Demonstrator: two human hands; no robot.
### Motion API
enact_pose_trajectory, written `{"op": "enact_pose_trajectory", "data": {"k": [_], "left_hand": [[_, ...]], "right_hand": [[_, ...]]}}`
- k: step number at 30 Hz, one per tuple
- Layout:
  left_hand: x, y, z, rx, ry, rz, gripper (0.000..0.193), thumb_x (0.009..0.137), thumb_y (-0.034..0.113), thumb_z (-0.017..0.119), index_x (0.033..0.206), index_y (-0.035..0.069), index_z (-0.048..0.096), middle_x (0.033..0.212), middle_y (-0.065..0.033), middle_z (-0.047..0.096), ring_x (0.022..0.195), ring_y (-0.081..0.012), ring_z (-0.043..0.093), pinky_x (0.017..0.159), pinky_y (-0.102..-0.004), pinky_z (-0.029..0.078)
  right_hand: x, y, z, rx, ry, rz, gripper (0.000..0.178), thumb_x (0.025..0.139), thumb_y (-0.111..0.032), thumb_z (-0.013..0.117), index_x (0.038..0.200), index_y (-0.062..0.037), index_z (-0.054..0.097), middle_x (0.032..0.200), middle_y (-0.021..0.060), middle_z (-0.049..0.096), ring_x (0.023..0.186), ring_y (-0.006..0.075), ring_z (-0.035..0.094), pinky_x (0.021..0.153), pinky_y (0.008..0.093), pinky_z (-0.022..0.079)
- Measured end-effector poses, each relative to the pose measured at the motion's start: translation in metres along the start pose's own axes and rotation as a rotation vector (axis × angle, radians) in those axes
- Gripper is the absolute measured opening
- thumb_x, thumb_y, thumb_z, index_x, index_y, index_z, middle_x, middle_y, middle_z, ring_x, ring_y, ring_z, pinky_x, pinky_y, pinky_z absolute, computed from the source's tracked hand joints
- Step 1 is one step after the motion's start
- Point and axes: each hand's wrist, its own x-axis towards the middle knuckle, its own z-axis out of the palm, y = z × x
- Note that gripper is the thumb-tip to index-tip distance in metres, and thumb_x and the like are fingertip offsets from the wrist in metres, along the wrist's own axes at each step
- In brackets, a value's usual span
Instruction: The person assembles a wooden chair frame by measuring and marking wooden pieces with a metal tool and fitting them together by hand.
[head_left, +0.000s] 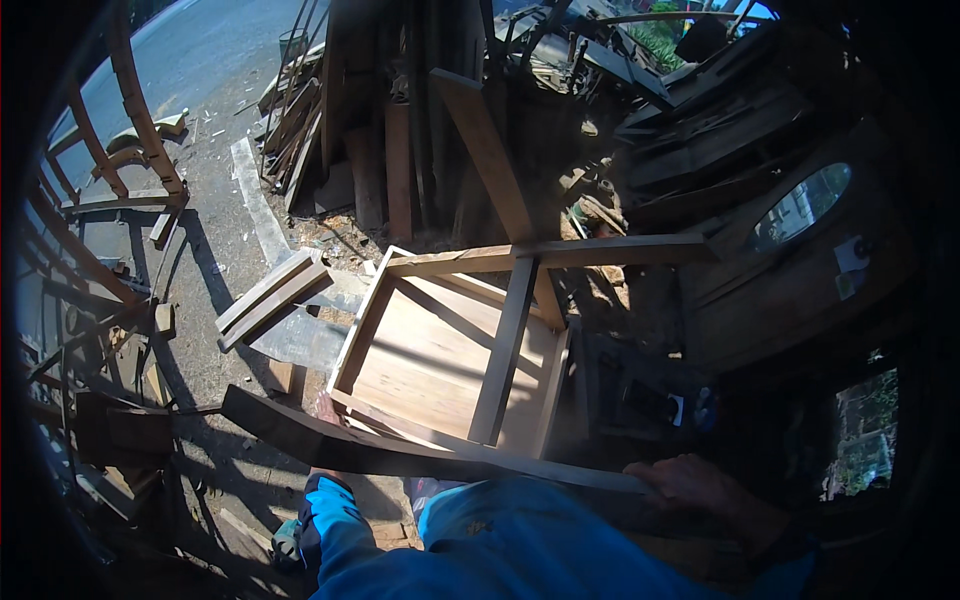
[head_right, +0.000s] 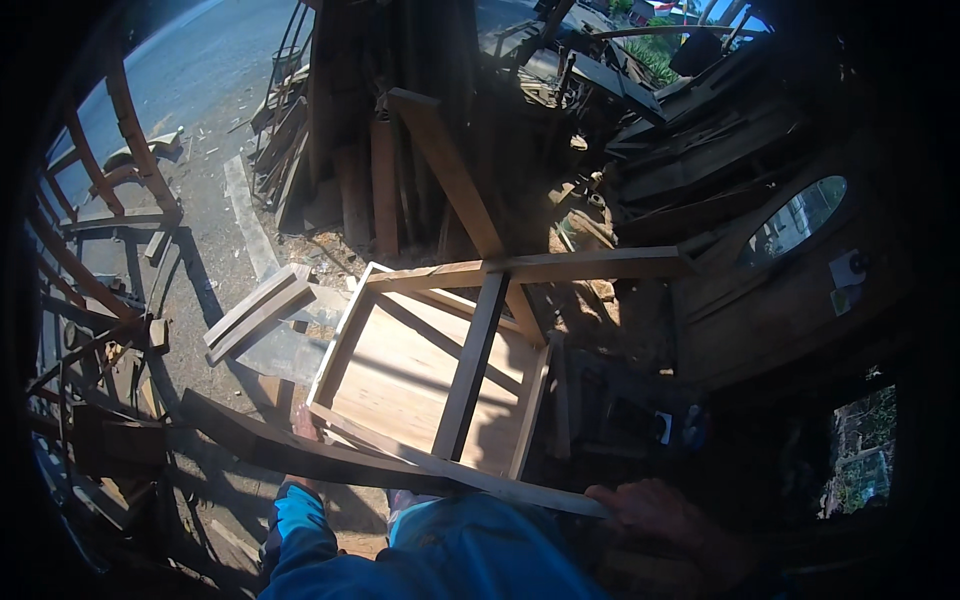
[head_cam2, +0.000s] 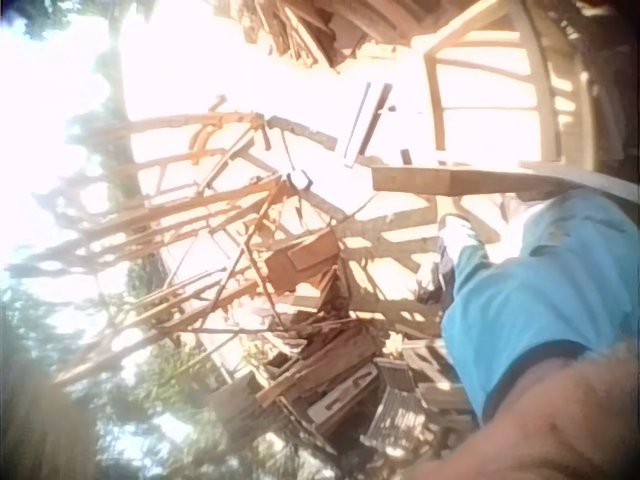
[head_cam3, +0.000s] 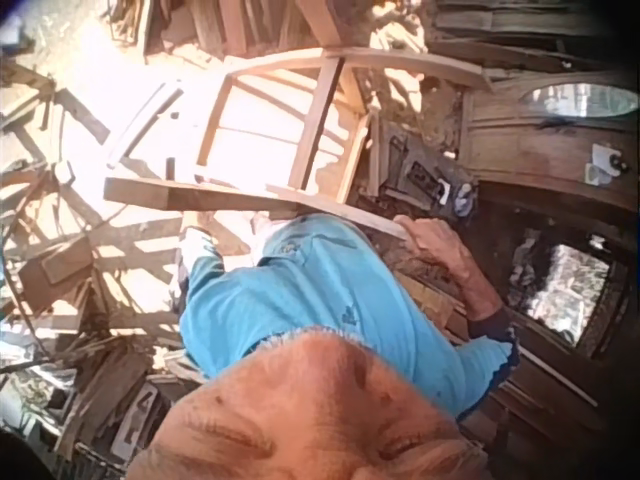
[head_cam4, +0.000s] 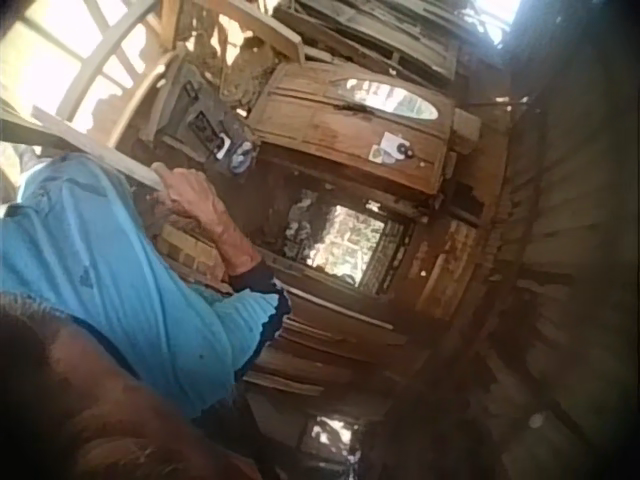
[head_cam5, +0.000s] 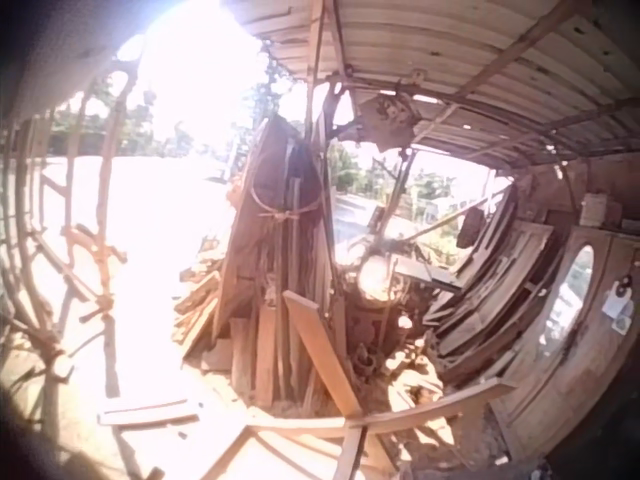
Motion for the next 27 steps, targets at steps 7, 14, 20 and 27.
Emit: {"op": "enact_pose_trajectory", "data": {"k": [7, 14, 20, 27], "left_hand": [[-0.001, -0.044, 0.025, -0.438, 0.009, 0.072, 0.061, 0.090, 0.022, 0.051, 0.142, 0.002, 0.027, 0.130, -0.0206, 0.049, 0.114, -0.0332, 0.050, 0.089, -0.0438, 0.045], [-0.005, -0.023, -0.010, -1.317, 0.099, -0.286, 0.065, 0.092, 0.048, 0.042, 0.138, 0.002, 0.035, 0.126, -0.0185, 0.053, 0.107, -0.0315, 0.056, 0.090, -0.0408, 0.045], [-0.052, 0.009, -0.050, -2.244, 0.135, -0.282, 0.092, 0.084, 0.074, 0.038, 0.141, 0.003, 0.033, 0.136, -0.0188, 0.044, 0.122, -0.0328, 0.045, 0.107, -0.0472, 0.032], [-0.048, 0.106, -0.122, -2.230, 0.028, -0.099, 0.105, 0.076, 0.075, 0.049, 0.144, 0.002, 0.018, 0.146, -0.0273, 0.026, 0.134, -0.0431, 0.030, 0.110, -0.0581, 0.027]], "right_hand": [[-0.010, 0.048, 0.031, 0.011, 0.126, -0.069, 0.048, 0.079, -0.031, 0.062, 0.124, -0.0231, 0.049, 0.083, 0.0153, 0.065, 0.077, 0.0374, 0.065, 0.067, 0.0488, 0.052], [0.025, 0.082, 0.112, -0.018, 0.076, -0.041, 0.064, 0.074, -0.033, 0.064, 0.134, -0.0313, 0.041, 0.104, 0.0100, 0.064, 0.087, 0.0351, 0.065, 0.075, 0.0461, 0.054], [0.071, 0.123, 0.147, 0.150, 0.196, -0.193, 0.056, 0.077, -0.037, 0.065, 0.128, -0.0265, 0.045, 0.100, 0.0113, 0.063, 0.085, 0.0369, 0.064, 0.074, 0.0482, 0.053], [0.070, 0.119, 0.128, 0.196, 0.281, -0.262, 0.059, 0.068, -0.027, 0.072, 0.123, -0.0187, 0.051, 0.098, 0.0132, 0.062, 0.085, 0.0355, 0.064, 0.073, 0.0461, 0.054]]}}
